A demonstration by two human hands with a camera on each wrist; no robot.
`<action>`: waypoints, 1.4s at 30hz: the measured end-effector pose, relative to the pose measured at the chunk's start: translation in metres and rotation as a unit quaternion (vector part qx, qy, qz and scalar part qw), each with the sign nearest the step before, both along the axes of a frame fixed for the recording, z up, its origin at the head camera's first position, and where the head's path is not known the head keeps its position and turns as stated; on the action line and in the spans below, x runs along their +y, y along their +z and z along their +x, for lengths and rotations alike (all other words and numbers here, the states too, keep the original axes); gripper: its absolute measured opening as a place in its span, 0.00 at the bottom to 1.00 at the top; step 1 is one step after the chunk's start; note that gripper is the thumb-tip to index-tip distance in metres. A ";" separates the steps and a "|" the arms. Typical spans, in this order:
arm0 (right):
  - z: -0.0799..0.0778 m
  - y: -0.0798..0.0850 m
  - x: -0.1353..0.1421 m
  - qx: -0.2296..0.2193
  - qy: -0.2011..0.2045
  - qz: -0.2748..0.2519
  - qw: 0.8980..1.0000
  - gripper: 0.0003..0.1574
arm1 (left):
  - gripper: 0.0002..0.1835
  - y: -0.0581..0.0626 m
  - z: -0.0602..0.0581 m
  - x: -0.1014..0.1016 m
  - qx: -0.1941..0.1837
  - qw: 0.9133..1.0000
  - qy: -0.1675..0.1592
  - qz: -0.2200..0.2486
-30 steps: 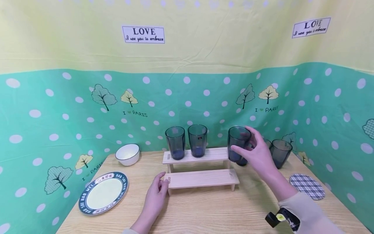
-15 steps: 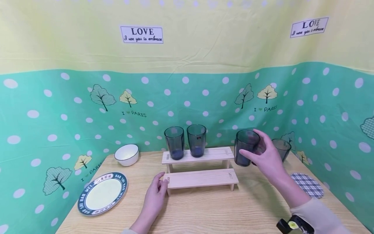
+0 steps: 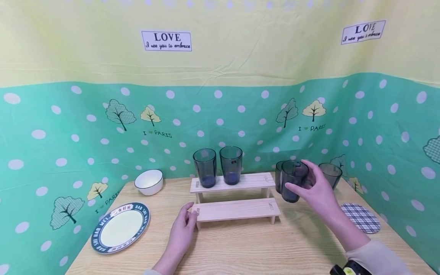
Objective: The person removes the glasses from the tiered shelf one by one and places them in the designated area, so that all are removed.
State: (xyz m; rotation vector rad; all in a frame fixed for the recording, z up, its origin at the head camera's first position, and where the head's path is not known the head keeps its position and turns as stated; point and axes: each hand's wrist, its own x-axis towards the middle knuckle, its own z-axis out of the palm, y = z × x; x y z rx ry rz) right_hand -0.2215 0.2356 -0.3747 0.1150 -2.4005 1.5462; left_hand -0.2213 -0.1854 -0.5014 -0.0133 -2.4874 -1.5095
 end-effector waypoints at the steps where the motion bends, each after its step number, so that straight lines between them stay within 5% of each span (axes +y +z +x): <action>1: 0.000 -0.002 0.000 -0.003 0.000 -0.001 1.000 0.69 | 0.25 0.000 0.000 0.000 0.000 1.000 0.000 0.000; 21: -0.006 -0.037 0.003 -0.063 -0.029 0.072 0.995 0.76 | 0.25 -0.003 -0.003 -0.001 -0.008 1.000 0.001 0.000; 42: -0.023 -0.058 0.006 -0.084 -0.024 0.052 0.995 0.76 | 0.25 0.002 0.001 0.000 0.003 1.000 -0.006 0.014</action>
